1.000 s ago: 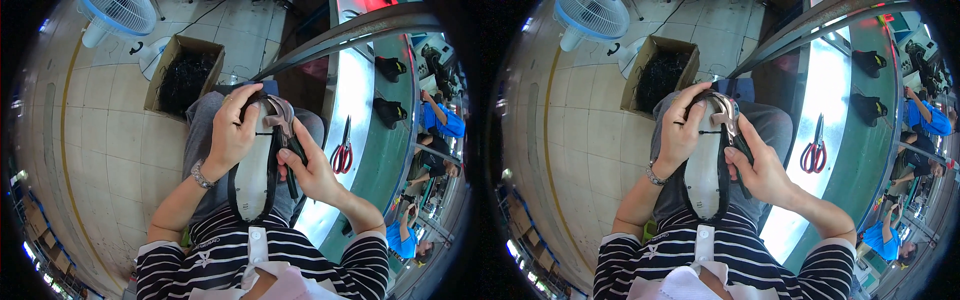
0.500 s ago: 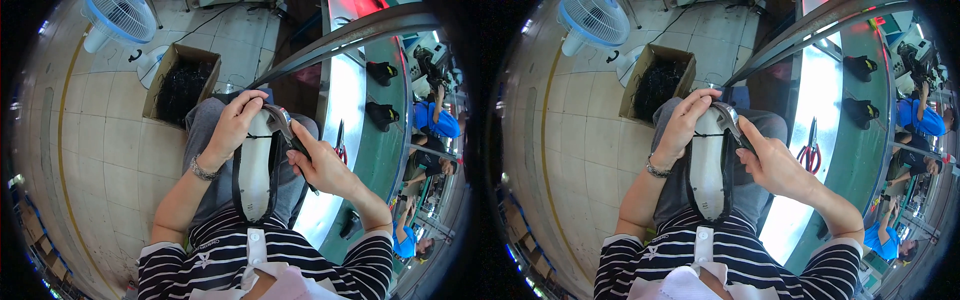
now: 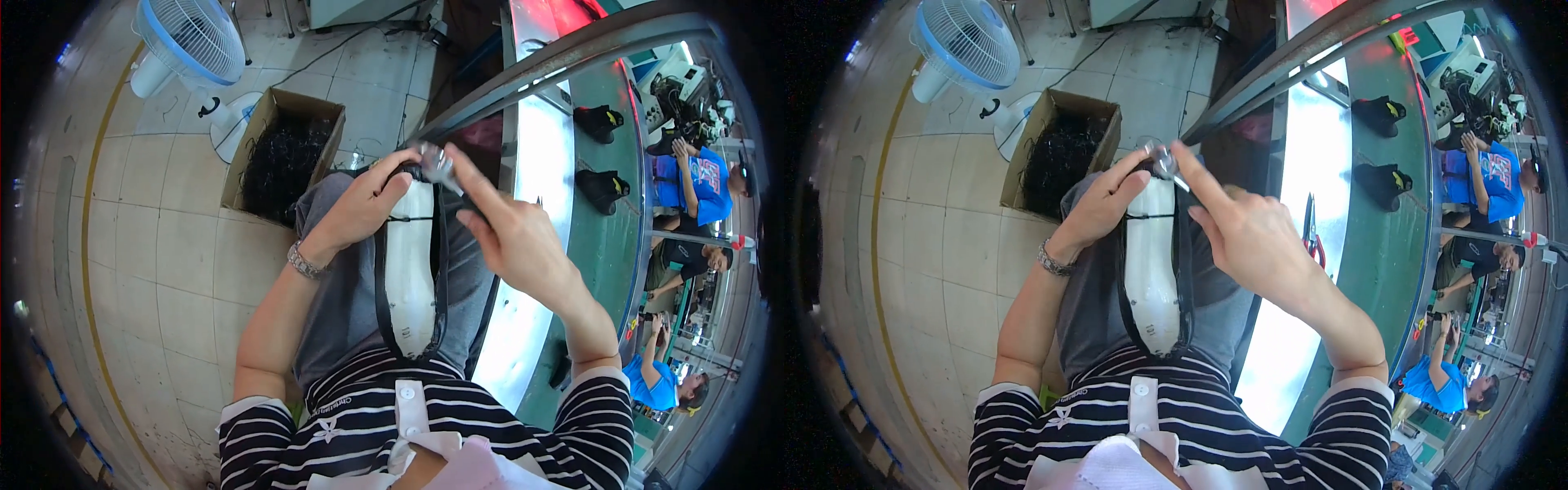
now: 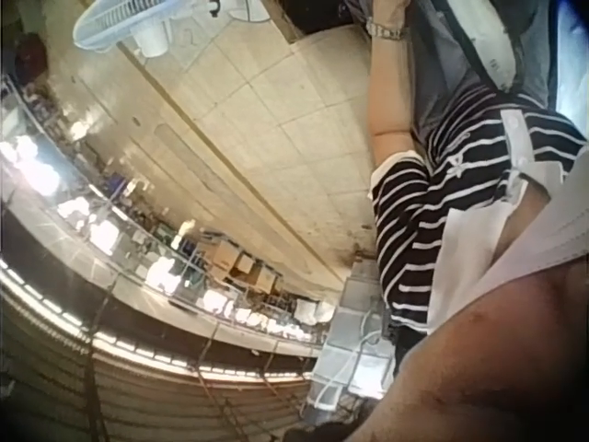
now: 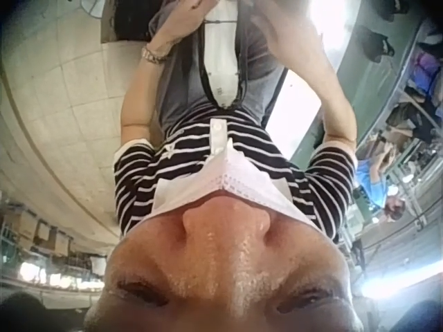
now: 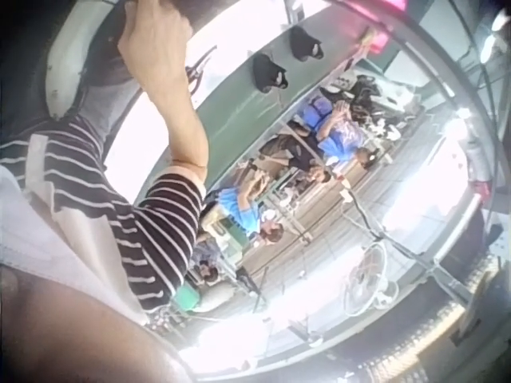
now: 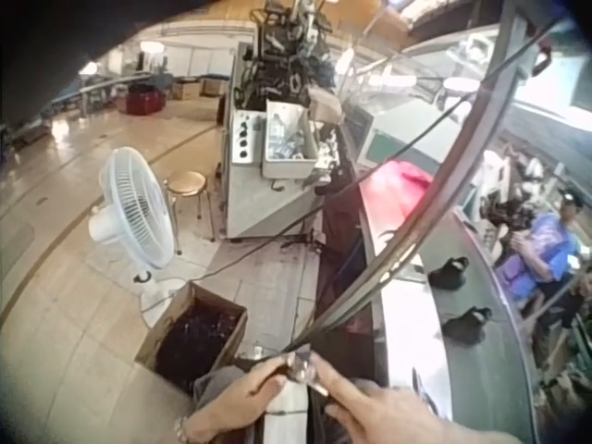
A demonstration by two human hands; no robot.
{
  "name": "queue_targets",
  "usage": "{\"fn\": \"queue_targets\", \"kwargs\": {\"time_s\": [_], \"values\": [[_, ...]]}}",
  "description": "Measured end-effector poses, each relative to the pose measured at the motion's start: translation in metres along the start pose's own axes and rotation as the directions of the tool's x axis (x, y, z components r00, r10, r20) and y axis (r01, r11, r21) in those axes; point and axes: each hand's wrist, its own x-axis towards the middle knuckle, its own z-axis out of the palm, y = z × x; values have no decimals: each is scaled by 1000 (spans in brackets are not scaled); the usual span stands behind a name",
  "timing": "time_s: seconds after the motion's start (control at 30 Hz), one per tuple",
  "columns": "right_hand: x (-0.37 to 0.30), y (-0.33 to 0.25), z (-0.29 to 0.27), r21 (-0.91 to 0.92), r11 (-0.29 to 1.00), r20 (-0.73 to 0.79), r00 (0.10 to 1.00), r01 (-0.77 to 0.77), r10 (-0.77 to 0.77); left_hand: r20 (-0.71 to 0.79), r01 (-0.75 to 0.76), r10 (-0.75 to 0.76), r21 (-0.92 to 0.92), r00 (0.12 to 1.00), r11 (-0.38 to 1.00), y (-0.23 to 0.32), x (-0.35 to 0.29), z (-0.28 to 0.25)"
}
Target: Measuring, trimming, and assembling shoe components on a lasting line.
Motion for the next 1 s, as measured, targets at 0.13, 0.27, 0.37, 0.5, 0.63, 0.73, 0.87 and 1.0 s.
{"fn": "queue_targets", "kwargs": {"time_s": [0.13, 0.27, 0.37, 0.5, 0.63, 0.73, 0.87, 1.0], "values": [[-1, 2, 19, 93, 988, -336, 938, 121, -83, 63, -3, 0, 49, 998, 999, 5, 0, -2], [4, 14, 15, -118, 993, 38, 999, -11, 16, 81, 86, -78, -102, 994, 991, -1, 0, -6], [5, 1, -2, -44, 999, 19, 999, -28, 29, 127, 52, -49, -19, 991, 998, 6, -1, -8], [6, 4, 26, 20, 1000, -111, 994, -14, 16, 166, 121, -104, -96, 981, 988, 2, -3, -8], [-7, 14, 20, 8, 996, 79, 993, -93, 92, 192, 167, -132, -182, 972, 969, 8, -4, -9], [-63, 23, 45, 238, 963, -201, 963, -129, 178, 166, 108, -87, -125, 982, 986, 12, -2, -5], [-145, 39, 97, 419, 688, -193, 682, -593, 706, 72, 121, -111, -144, 991, 982, 11, 9, 0], [-225, 49, 151, 337, 518, -164, 493, -786, 855, 52, 183, -176, -167, 983, 969, 19, 14, 8]]}}
